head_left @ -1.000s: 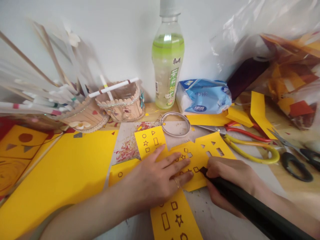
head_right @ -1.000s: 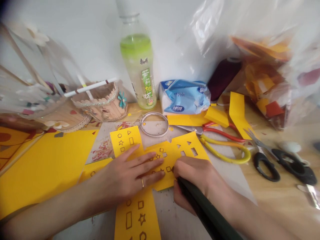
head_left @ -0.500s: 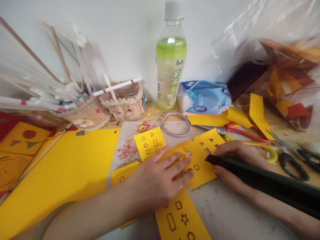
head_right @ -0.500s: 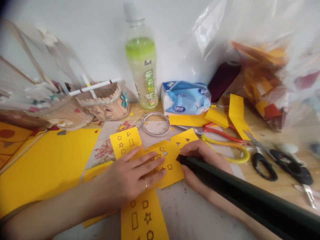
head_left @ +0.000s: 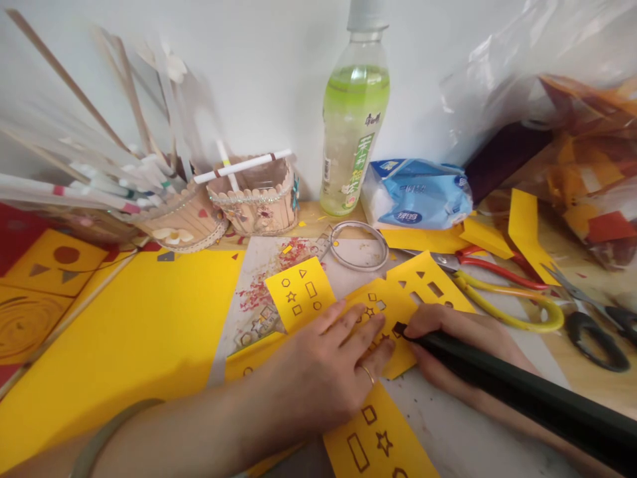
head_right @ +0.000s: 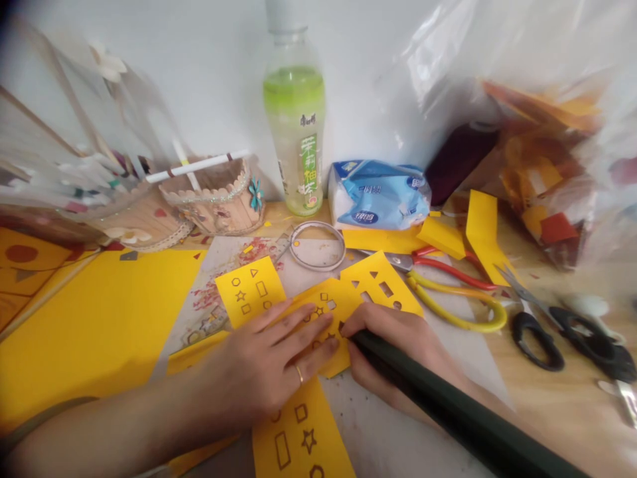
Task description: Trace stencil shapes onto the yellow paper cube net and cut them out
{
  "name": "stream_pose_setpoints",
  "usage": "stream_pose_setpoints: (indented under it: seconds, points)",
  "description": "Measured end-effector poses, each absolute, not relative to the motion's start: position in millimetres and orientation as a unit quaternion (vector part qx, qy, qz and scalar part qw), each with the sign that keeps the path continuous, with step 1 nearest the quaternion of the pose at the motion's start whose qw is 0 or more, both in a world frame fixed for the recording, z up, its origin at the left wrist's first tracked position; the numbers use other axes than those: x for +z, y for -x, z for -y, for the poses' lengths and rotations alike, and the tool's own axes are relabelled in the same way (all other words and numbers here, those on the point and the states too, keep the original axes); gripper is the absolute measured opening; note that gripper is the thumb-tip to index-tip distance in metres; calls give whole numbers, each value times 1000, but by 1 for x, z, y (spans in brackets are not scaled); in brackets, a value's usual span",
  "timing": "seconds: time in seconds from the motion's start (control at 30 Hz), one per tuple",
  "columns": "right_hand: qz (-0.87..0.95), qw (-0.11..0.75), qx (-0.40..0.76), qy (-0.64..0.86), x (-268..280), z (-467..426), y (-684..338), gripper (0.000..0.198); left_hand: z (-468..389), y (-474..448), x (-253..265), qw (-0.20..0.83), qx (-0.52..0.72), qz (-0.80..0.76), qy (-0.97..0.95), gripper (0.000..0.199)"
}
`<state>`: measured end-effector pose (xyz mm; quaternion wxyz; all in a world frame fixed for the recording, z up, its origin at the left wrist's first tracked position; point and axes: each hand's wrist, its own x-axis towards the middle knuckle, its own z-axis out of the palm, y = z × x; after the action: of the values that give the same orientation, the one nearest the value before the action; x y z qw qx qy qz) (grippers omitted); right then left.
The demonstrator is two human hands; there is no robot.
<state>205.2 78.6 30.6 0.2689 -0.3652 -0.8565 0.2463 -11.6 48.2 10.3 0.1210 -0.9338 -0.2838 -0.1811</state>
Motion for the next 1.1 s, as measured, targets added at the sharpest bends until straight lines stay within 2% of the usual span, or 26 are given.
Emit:
stream_pose_setpoints:
  seconds: [0.57, 1.1]
  points:
    - [890, 249, 229, 307, 24, -78, -204, 26, -48, 11, 11, 109, -176, 289, 935, 33]
    - [886, 245, 245, 307, 27, -79, -204, 24, -49, 12, 11, 112, -178, 291, 933, 30]
